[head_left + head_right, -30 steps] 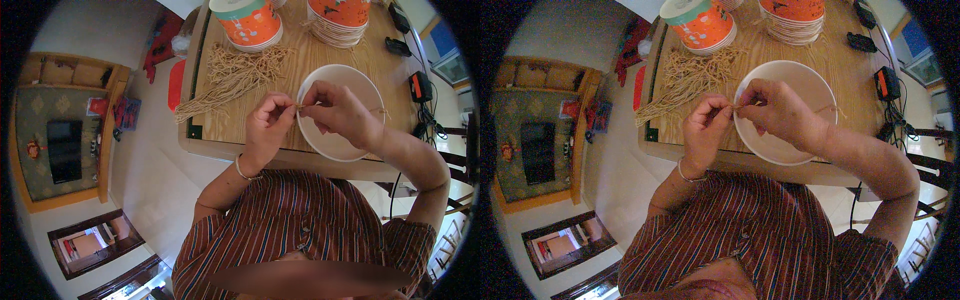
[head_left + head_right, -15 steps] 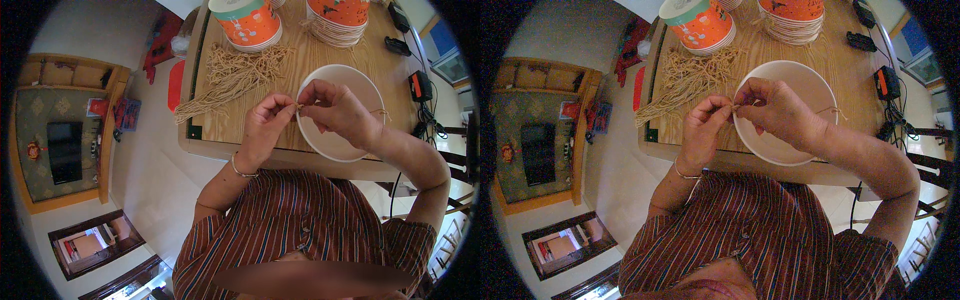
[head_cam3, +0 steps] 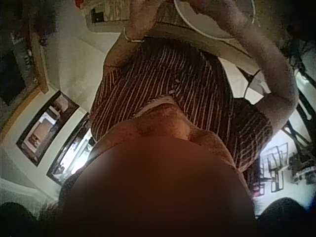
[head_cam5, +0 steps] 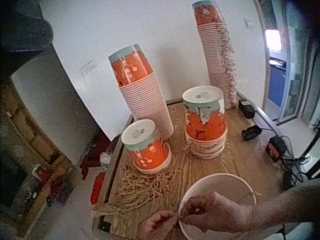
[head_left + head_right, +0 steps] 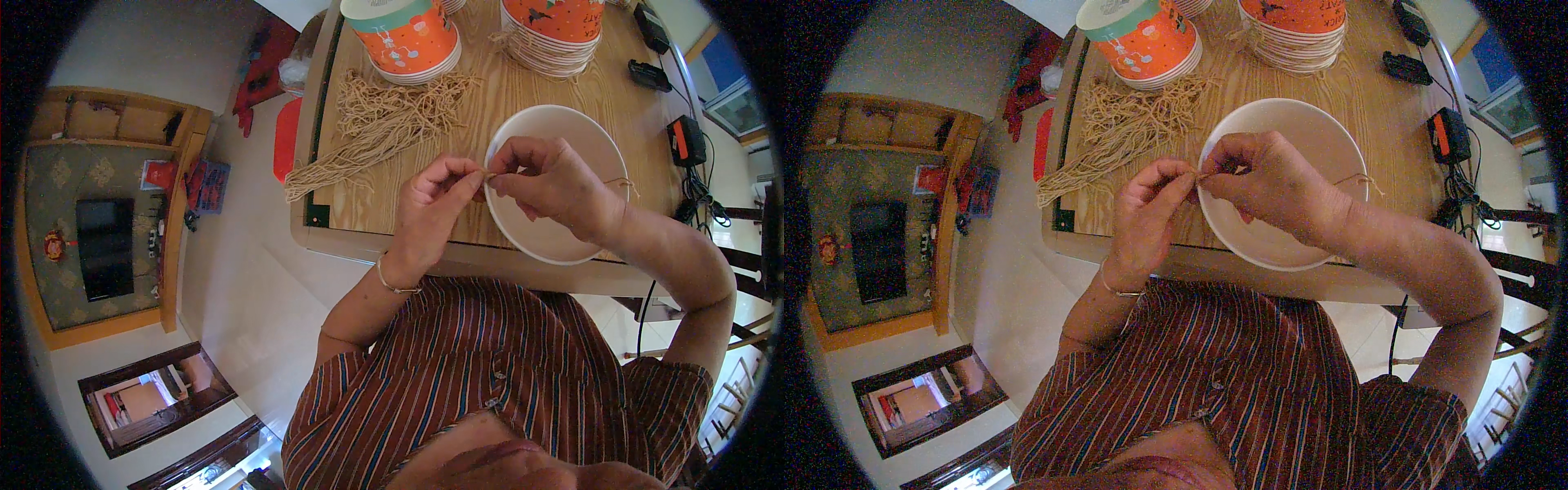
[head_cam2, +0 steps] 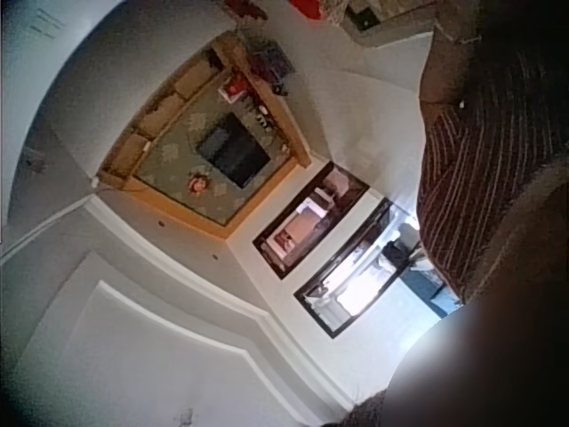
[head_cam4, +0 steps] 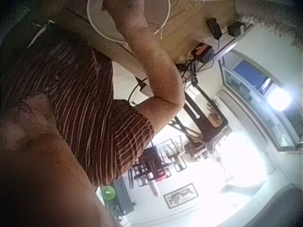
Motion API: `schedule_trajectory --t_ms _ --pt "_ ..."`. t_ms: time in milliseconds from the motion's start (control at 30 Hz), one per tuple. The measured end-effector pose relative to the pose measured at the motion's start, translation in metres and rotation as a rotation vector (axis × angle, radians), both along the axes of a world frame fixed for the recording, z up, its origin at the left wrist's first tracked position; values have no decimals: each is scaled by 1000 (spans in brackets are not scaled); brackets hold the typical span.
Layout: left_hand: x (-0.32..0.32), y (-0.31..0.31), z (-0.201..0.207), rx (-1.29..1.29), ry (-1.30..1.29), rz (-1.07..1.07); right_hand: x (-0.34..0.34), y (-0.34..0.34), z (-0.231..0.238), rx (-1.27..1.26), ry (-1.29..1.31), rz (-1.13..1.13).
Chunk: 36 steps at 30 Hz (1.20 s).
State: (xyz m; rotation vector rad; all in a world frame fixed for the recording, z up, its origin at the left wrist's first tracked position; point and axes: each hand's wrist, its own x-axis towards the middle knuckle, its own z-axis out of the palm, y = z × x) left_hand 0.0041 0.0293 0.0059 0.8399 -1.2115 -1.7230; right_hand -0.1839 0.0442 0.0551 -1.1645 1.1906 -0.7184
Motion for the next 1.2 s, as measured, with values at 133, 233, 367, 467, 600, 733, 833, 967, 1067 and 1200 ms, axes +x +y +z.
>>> schedule_trajectory --t_ms 133,233,367,467,600,733,833,967,1067,1200 --pt "2 1 5 -50 -124 8 0 -1 0 28 17 5" --pt "1 1 7 -93 -199 -6 -1 -1 -6 -18 -22 -5" --pt "4 -3 3 -125 -288 -3 -2 0 -8 -27 2 -8" --pt "5 -5 1 -183 -279 6 -2 0 -4 -44 0 21" --pt "7 -7 2 -311 -329 9 -2 -3 6 94 -21 6" --pt "9 -11 13 -196 -427 -57 -6 -5 3 213 -103 2" --pt "10 -15 8 -89 -284 -91 -7 -7 3 242 -110 18" --pt "11 -18 -1 43 -123 -117 -5 -7 2 145 -52 37" --pt "13 -19 -7 74 -80 -137 -3 -5 2 94 -34 16" --pt "12 -18 -6 150 -15 -163 0 -3 -3 -72 19 17"
